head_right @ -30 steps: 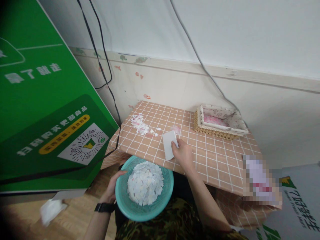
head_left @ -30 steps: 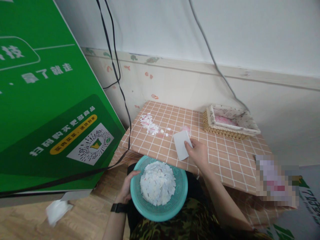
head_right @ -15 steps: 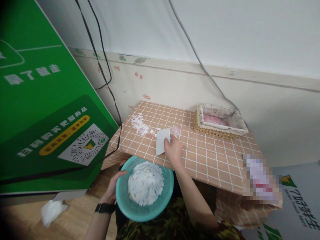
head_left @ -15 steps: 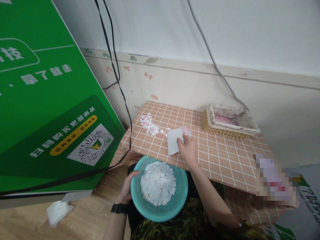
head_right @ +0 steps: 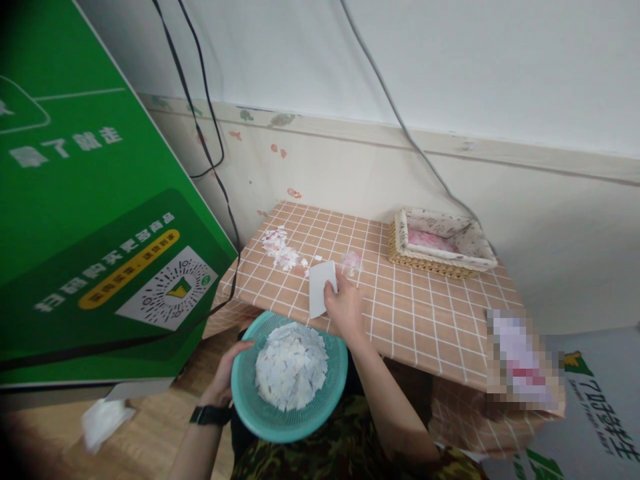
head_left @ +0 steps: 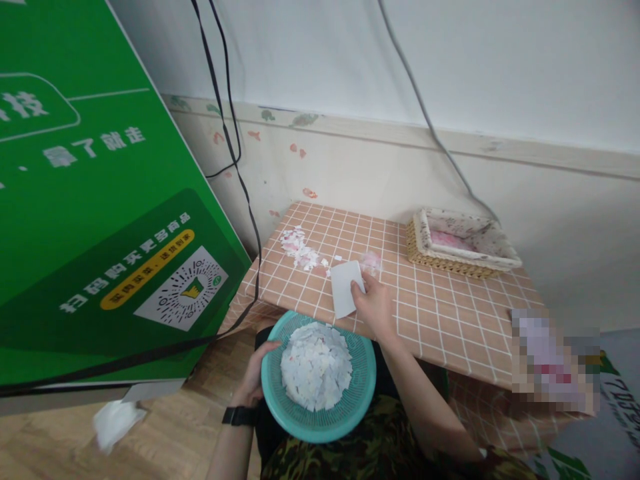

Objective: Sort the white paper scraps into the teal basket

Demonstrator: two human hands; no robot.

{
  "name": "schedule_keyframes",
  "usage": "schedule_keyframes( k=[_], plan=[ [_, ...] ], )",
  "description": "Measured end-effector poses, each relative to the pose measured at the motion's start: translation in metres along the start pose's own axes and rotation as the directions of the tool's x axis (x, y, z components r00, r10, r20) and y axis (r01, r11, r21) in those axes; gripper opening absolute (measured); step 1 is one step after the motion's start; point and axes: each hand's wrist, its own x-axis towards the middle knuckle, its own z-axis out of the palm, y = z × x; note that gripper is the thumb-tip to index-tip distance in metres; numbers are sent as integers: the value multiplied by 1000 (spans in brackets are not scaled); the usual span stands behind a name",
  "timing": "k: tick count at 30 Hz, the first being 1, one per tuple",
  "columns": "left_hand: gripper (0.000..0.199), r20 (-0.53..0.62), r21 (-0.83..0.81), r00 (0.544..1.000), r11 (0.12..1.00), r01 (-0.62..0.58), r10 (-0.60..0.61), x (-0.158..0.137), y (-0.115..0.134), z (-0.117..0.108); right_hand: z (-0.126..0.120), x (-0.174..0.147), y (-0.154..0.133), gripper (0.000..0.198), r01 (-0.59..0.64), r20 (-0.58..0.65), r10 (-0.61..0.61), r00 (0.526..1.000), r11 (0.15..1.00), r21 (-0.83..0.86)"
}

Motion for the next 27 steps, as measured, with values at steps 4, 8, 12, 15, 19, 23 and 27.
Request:
schedule_keyframes(
  k=[4, 8, 12, 15, 19, 23, 27],
  plan=[
    [13, -5, 1, 1000, 1000, -10, 10, 1, 0, 0, -8, 2, 10, 40, -43, -39, 40, 998, 996, -79],
    [15, 0, 0, 1000, 1000, -8, 8, 3, -1, -2, -18, 8, 22, 40, -56, -105, 46, 993, 994, -96],
    [17, 6, 5, 1000, 1000, 3, -3, 4, -2, -4, -21, 10, 24, 40, -27, -107, 18, 994, 996, -91],
    [17, 2, 3, 1000, 1000, 1, -1, 3, -1, -3, -19, 10, 18, 41, -11, -93, 1, 996, 994, -106],
    [18, 6, -1, 1000, 1000, -12, 12, 0, 0, -1, -18, 14, 9, 41, -17, -118, -7, 993, 980, -199],
    [18, 7, 6, 1000, 1000, -26, 26, 0, 0, -1, -17, 17, -1, 39, -1, -102, -27, 994, 964, -264],
    [15, -7, 14, 1000, 999, -28, 28, 1, 0, -1, -6, 15, -4, 38, 9, -69, -26, 997, 972, -236]
  ],
)
